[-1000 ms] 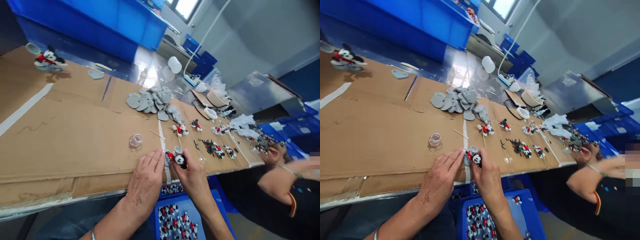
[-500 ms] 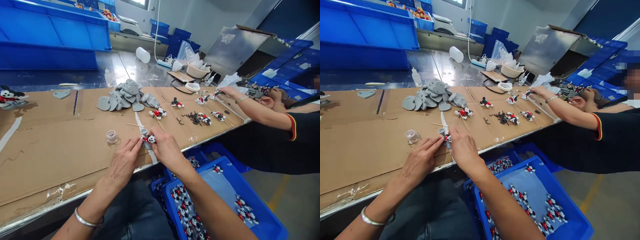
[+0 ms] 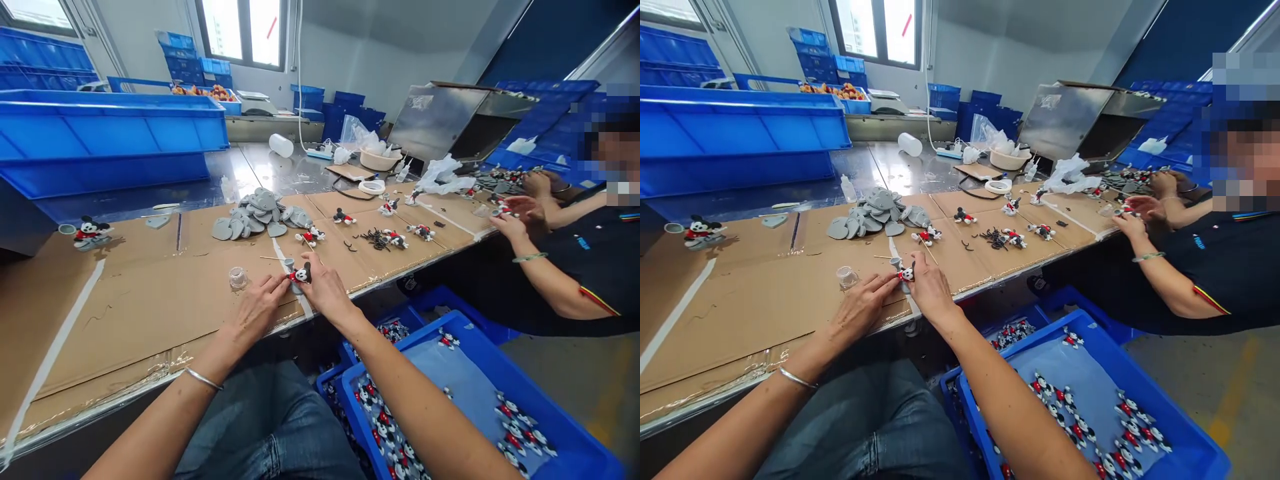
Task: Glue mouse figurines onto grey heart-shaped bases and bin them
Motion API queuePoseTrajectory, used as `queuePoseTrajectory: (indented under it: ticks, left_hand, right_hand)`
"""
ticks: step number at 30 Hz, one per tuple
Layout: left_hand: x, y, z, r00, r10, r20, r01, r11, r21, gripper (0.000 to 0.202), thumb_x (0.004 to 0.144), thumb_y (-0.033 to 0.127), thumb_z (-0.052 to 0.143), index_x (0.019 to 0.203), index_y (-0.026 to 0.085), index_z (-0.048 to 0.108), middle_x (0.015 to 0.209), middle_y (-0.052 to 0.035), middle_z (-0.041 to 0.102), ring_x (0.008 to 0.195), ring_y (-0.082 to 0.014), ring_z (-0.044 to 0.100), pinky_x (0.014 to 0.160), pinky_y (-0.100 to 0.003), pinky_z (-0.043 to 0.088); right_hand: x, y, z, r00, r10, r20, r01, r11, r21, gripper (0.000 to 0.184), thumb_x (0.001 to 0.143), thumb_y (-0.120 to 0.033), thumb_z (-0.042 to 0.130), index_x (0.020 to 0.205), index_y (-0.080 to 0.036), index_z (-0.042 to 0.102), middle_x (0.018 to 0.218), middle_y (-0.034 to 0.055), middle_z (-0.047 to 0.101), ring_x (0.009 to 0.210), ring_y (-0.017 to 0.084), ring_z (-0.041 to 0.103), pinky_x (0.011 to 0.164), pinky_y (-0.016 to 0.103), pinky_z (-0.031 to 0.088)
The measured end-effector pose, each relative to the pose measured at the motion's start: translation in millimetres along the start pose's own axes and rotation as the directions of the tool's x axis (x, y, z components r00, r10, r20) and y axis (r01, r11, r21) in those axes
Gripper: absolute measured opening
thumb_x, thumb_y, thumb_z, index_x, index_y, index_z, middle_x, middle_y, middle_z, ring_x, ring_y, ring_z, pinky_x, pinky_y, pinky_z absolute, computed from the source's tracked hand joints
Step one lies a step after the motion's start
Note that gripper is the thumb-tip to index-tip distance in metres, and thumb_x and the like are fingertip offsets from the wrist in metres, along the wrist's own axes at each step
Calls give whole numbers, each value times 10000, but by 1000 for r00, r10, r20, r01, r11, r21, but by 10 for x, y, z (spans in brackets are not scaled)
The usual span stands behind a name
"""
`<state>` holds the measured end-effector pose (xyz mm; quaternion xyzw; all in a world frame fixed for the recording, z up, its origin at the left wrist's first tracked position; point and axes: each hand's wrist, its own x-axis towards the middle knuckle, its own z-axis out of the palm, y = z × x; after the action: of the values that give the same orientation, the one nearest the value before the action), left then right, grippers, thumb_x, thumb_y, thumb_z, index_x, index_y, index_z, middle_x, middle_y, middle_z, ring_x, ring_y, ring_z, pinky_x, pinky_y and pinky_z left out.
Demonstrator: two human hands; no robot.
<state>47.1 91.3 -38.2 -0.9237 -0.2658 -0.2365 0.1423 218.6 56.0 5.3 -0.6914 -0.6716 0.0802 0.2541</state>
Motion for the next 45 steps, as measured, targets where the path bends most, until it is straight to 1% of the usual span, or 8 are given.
queuePoseTrajectory:
  ticks: [6, 11, 14, 18, 27, 33, 36, 45]
  left_hand:
    - [29, -45, 14, 995, 37, 91, -38, 999, 11, 294, 946, 60, 474, 1202, 90, 615, 1217, -153, 681, 924, -225, 662, 814, -366, 573]
    - [75, -32, -11, 994, 26, 103, -26, 1000, 7, 241, 951, 67, 462, 1095, 92, 654, 1191, -159, 684, 863, -230, 644, 748, -359, 575]
    - [91, -35, -26, 995, 30, 95, -30, 1000, -6, 226, 949, 69, 470, 1053, 105, 667, 1178, -152, 690, 828, -220, 643, 727, -345, 568]
    - [79, -28, -32, 996, 28, 84, -27, 1000, -6, 287, 929, 24, 442, 1107, 96, 655, 1193, -161, 684, 827, -232, 648, 698, -356, 571]
    - [62, -2, -51, 996, 28, 89, -31, 999, 38, 336, 886, -30, 436, 1118, 92, 647, 1204, -145, 690, 837, -231, 648, 722, -366, 585]
    - [64, 7, -59, 989, 28, 146, -36, 998, 58, 335, 899, -25, 423, 1119, 90, 647, 1207, -160, 677, 874, -227, 654, 788, -379, 586]
    - [72, 22, -90, 982, 28, 186, -41, 997, 66, 280, 920, 5, 464, 1114, 89, 647, 1195, -142, 680, 884, -214, 658, 773, -354, 584]
    - [110, 58, -153, 958, -21, 287, 17, 1000, 18, 230, 964, 109, 538, 1185, 97, 599, 1165, -104, 657, 954, -206, 658, 789, -359, 575]
  right_hand:
    - [-51, 68, 90, 997, 59, -44, -53, 990, 128, 414, 855, -163, 632, 1232, -141, 461, 894, 32, 727, 846, 203, 706, 749, 276, 484]
    - [-49, 78, 121, 996, 78, -38, -71, 985, 160, 388, 821, -158, 674, 1169, -160, 503, 922, 49, 723, 857, 220, 701, 738, 284, 471]
    - [-48, 59, 124, 996, 85, -32, -79, 985, 152, 379, 820, -137, 662, 1164, -177, 508, 978, 76, 726, 878, 239, 704, 733, 296, 467]
    - [-46, 45, 121, 996, 83, -27, -78, 989, 128, 368, 829, -114, 652, 1163, -173, 507, 1035, 110, 723, 927, 263, 703, 737, 303, 462]
    - [-44, 45, 98, 998, 55, -39, -51, 994, 92, 388, 829, -116, 672, 1177, -170, 510, 1037, 97, 726, 956, 248, 696, 758, 297, 469]
    - [-40, 40, 96, 999, 41, -36, -39, 997, 68, 378, 830, -123, 673, 1176, -162, 526, 1038, 111, 728, 955, 261, 695, 758, 305, 464]
    - [-37, 40, 96, 999, 37, -35, -35, 998, 53, 383, 826, -127, 681, 1178, -149, 533, 1034, 128, 732, 965, 274, 696, 768, 316, 463]
    - [-30, 77, 131, 997, 60, -56, -61, 998, -10, 390, 796, -206, 693, 1155, -202, 541, 1080, 119, 742, 1021, 315, 690, 891, 430, 448]
